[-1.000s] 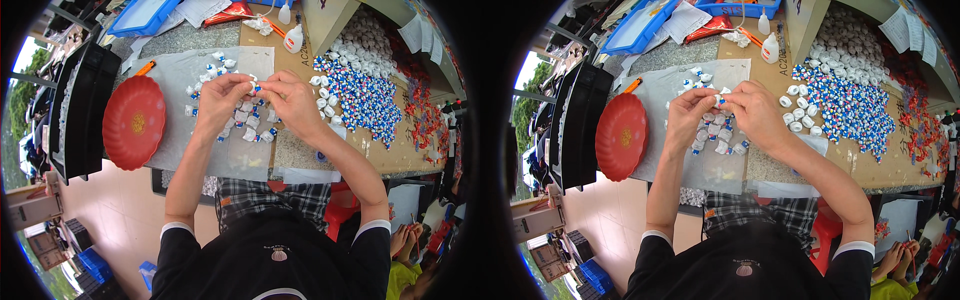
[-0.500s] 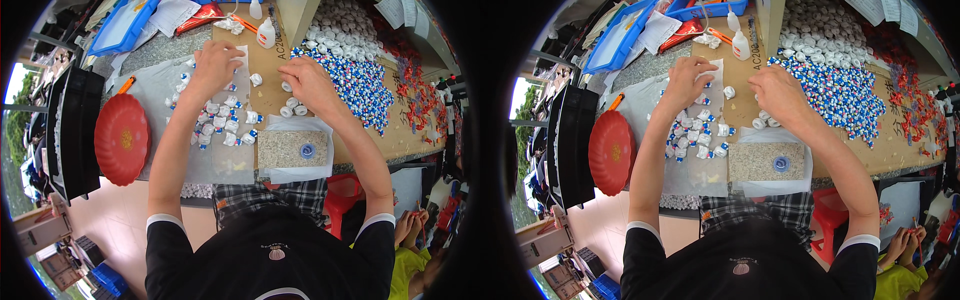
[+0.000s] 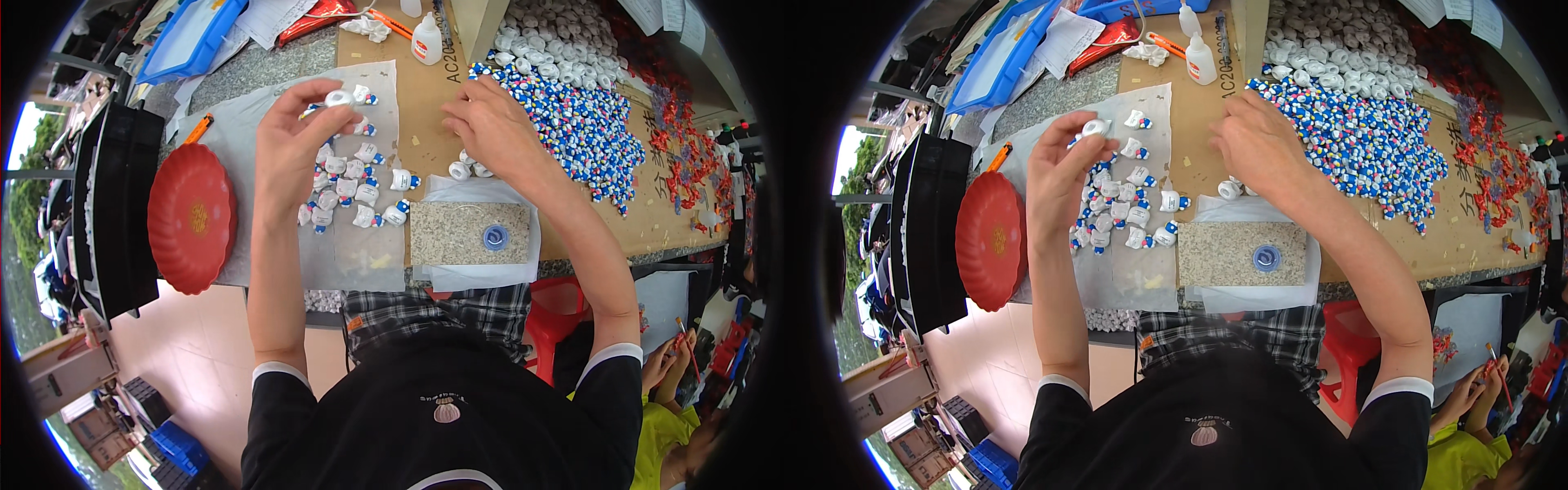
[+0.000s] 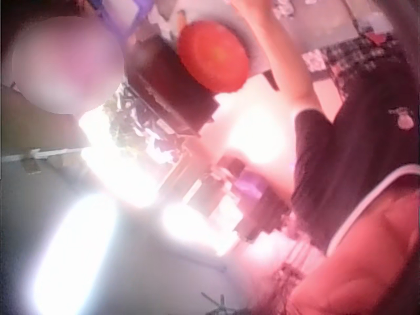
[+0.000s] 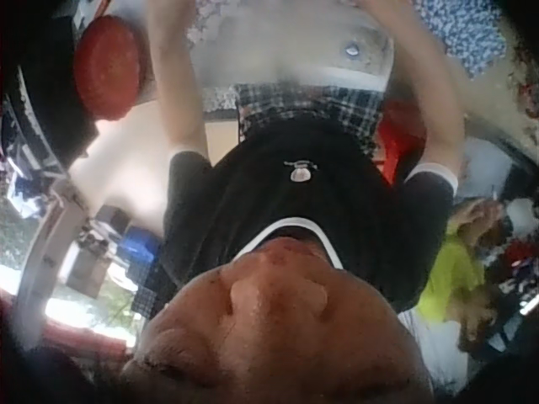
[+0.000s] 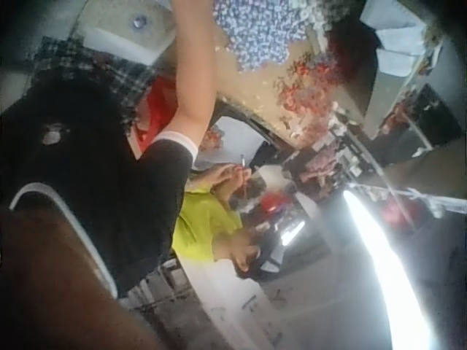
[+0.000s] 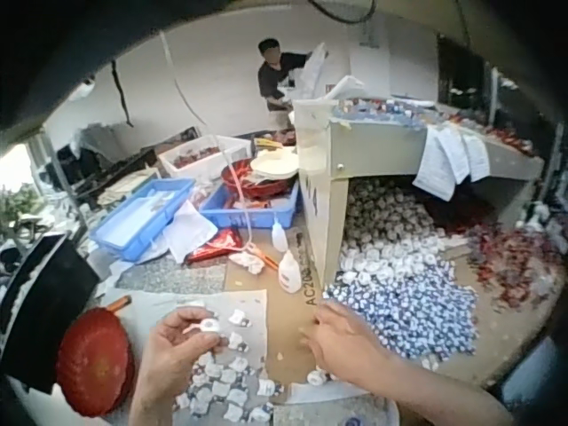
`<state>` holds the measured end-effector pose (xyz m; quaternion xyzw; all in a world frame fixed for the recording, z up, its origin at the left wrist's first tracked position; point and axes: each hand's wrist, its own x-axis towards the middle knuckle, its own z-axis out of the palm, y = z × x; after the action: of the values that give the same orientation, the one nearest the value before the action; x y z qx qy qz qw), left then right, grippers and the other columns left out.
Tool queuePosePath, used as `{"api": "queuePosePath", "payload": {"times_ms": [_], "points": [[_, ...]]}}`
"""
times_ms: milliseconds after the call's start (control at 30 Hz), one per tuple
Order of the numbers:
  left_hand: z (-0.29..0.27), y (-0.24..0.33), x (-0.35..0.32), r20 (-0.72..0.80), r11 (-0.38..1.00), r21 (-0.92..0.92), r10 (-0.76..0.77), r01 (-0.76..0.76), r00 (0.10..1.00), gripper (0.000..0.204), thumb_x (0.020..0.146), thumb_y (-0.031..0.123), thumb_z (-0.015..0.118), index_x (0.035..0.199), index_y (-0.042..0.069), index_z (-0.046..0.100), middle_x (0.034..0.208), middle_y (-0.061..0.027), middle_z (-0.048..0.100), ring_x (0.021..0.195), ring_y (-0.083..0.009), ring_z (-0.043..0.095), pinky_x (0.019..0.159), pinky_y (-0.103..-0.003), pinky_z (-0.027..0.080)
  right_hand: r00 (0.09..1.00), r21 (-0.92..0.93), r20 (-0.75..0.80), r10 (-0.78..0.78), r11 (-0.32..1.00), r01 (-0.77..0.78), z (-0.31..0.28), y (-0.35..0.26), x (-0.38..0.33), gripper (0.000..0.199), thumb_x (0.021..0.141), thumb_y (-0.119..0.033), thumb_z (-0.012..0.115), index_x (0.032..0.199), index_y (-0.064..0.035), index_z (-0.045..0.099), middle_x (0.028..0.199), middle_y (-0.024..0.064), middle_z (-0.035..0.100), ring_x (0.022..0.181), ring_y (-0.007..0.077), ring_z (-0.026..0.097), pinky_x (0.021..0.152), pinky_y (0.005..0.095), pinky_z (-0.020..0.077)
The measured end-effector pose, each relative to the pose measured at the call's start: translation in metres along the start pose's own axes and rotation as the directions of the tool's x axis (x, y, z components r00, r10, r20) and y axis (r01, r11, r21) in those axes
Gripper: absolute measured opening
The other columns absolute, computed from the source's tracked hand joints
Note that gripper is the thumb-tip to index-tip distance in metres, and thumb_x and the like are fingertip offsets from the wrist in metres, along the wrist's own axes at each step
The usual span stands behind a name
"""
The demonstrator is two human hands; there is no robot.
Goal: The person assembles small blue and white plastic components by hand, joining them to form figures.
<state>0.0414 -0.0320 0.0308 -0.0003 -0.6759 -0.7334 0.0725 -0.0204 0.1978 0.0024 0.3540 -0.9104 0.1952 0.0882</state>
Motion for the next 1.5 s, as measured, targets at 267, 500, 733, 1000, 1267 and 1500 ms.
{"api": "queuePosePath", "payload": {"times_ms": [267,500,733,1000,1267,1500], "points": [[-0.010,-0.026,-0.098,0.058,0.867,-0.433,-0.245,0.246,0.968,0.032,0.084,0.003,0.060,0.116,0.000,0.055,0.100,-0.0104,0.060,0.084,-0.0192,0.060,0.070,-0.027,0.048,1.000,-0.026,0.011,0.010,1.000,-0.010,0.013,0.001,0.016,0.009,0.074,-0.008,0.062,0.079,-0.0029,0.067,0.082,0.0107,0.059,0.089,0.0263,0.054,0.081,0.0359,0.0454],[-0.008,-0.040,-0.140,-0.022,0.833,-0.486,-0.314,0.265,0.949,0.030,0.082,0.005,0.063,0.111,0.000,0.056,0.101,-0.0113,0.060,0.081,-0.0183,0.060,0.068,-0.027,0.049,0.997,-0.024,-0.072,0.017,1.000,-0.019,0.029,-0.018,0.064,0.013,0.077,-0.003,0.055,0.086,-0.0003,0.064,0.092,0.0131,0.060,0.084,0.0309,0.060,0.072,0.0398,0.0490],[-0.007,-0.042,-0.151,-0.018,0.828,-0.470,-0.356,0.306,0.934,0.030,0.082,0.004,0.063,0.111,0.000,0.056,0.098,-0.0103,0.062,0.081,-0.0176,0.061,0.068,-0.028,0.048,0.996,-0.282,-0.076,0.050,0.957,-0.070,0.073,-0.013,0.160,0.010,0.072,-0.001,0.057,0.078,0.0029,0.064,0.081,0.0218,0.063,0.077,0.0333,0.064,0.066,0.0406,0.0515],[-0.022,-0.047,-0.165,-0.054,0.822,-0.494,-0.354,0.283,0.934,0.030,0.081,0.005,0.064,0.110,-0.001,0.057,0.097,-0.0104,0.062,0.080,-0.0173,0.062,0.068,-0.028,0.049,0.991,0.086,0.045,0.127,0.988,-0.131,0.007,-0.054,0.108,0.021,0.079,-0.017,0.060,0.089,0.0010,0.064,0.067,0.0171,0.060,0.067,0.0298,0.062,0.061,0.0392,0.0481],[-0.016,-0.047,-0.157,-0.009,0.831,-0.467,-0.346,0.302,0.938,0.031,0.082,0.007,0.064,0.110,-0.001,0.057,0.098,-0.0106,0.062,0.081,-0.0170,0.062,0.069,-0.027,0.049,0.957,-0.144,0.238,-0.168,0.968,0.205,0.035,-0.040,0.044,0.016,0.080,-0.008,0.056,0.093,-0.0021,0.063,0.078,0.0124,0.055,0.072,0.0285,0.060,0.063,0.0389,0.0475],[-0.020,-0.047,-0.159,0.019,0.821,-0.470,-0.359,0.326,0.933,0.030,0.083,0.001,0.062,0.112,0.000,0.056,0.093,-0.0052,0.063,0.084,-0.0133,0.060,0.072,-0.025,0.047,0.954,-0.333,0.295,-0.053,0.930,0.155,0.032,-0.029,0.043,0.012,0.077,-0.005,0.056,0.087,0.0016,0.058,0.086,0.0167,0.057,0.079,0.0324,0.061,0.070,0.0414,0.0497]]}}
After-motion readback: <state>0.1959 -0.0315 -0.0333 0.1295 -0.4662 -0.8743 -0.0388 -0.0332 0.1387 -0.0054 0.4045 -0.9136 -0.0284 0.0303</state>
